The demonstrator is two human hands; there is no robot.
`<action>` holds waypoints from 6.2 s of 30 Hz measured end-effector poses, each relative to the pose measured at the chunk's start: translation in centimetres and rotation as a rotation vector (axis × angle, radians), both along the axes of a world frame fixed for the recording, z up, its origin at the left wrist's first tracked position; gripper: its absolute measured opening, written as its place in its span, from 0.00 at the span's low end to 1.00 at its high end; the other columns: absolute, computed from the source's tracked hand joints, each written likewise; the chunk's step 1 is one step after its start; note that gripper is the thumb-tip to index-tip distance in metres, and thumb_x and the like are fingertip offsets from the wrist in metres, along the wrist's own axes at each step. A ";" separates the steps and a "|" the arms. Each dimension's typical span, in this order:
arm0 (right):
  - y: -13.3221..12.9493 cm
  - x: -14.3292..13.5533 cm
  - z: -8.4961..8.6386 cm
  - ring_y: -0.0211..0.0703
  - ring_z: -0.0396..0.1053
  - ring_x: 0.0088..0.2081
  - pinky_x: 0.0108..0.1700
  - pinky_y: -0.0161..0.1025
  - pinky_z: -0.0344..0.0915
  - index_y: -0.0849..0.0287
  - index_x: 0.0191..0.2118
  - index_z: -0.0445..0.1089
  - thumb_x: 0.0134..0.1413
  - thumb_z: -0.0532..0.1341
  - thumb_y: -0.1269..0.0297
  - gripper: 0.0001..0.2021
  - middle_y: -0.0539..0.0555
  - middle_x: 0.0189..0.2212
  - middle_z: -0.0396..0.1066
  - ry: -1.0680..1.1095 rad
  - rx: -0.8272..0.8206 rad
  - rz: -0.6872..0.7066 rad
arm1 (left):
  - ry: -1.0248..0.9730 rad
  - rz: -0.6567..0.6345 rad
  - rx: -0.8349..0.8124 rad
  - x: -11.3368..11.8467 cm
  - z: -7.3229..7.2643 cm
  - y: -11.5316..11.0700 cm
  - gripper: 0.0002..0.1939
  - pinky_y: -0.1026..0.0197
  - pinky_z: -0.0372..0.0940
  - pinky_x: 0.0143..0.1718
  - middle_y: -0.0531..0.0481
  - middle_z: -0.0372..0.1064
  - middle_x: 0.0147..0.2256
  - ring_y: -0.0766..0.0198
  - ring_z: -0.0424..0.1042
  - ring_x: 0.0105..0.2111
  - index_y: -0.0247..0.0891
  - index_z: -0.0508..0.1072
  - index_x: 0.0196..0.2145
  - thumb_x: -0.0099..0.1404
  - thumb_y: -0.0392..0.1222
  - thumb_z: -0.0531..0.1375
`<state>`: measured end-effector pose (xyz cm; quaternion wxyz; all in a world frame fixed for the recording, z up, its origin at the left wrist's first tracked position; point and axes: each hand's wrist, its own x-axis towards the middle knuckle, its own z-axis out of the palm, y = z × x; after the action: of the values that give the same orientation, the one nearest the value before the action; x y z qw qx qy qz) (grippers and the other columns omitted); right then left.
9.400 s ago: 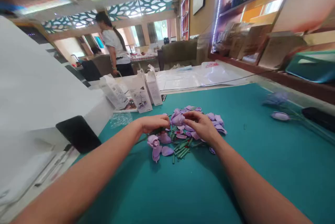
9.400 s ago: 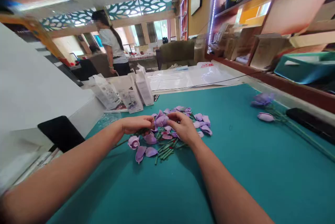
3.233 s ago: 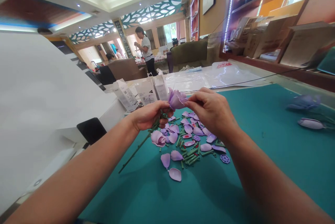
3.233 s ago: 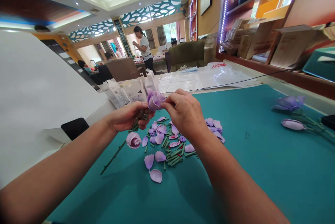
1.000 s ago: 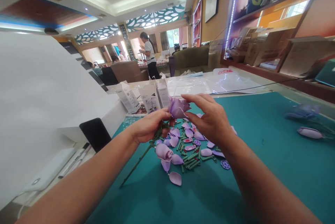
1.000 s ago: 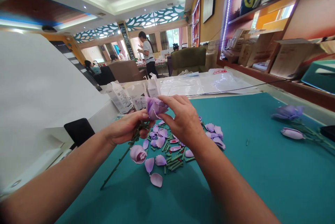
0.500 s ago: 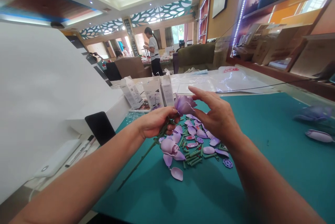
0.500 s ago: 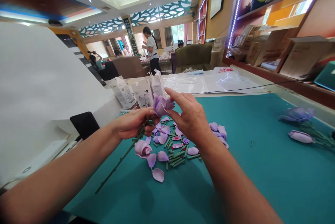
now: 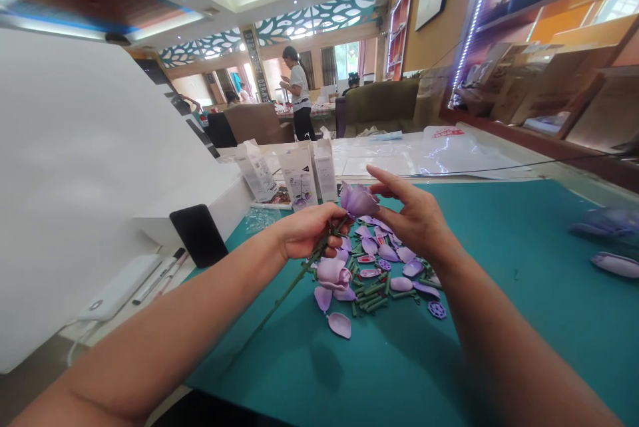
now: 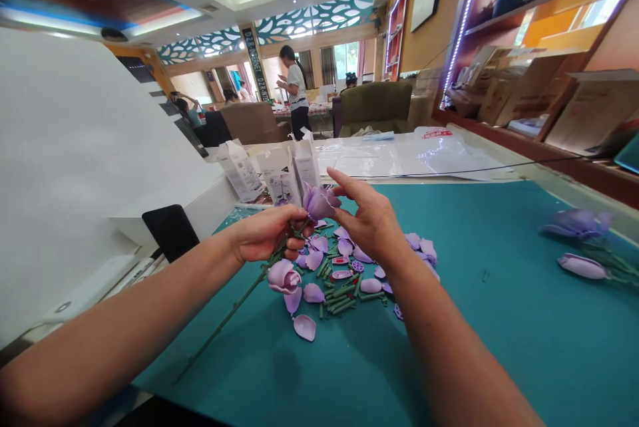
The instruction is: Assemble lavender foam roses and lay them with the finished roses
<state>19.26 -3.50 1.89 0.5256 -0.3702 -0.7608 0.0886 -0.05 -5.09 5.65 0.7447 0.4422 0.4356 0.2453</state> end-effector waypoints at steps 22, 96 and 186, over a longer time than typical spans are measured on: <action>-0.1 -0.1 0.2 0.48 0.72 0.43 0.47 0.48 0.68 0.57 0.58 0.65 0.51 0.60 0.68 0.26 0.56 0.42 0.76 -0.067 0.018 0.000 | 0.034 0.093 0.107 -0.7 -0.6 0.1 0.08 0.69 0.57 0.18 0.52 0.67 0.25 0.71 0.63 0.19 0.35 0.64 0.25 0.52 0.30 0.62; -0.8 -1.7 -0.9 0.47 0.69 0.46 0.45 0.46 0.69 0.54 0.60 0.57 0.52 0.60 0.65 0.28 0.60 0.53 0.64 0.186 -0.406 0.280 | -0.296 -0.044 -0.002 -2.5 -5.2 1.8 0.11 0.57 0.68 0.33 0.49 0.73 0.29 0.56 0.76 0.32 0.33 0.70 0.29 0.47 0.33 0.67; 1.9 1.4 -6.9 0.53 0.68 0.42 0.43 0.42 0.60 0.59 0.46 0.75 0.55 0.58 0.66 0.14 0.61 0.39 0.74 -0.912 -0.505 -0.259 | -0.132 0.182 0.044 -7.5 -8.4 2.7 0.09 0.68 0.64 0.21 0.47 0.77 0.31 0.68 0.71 0.23 0.33 0.77 0.34 0.53 0.34 0.67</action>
<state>20.70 -1.61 -5.00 0.0431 -0.5771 -0.8149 0.0336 -7.50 -2.39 -2.73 0.7364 0.4002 0.4184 0.3500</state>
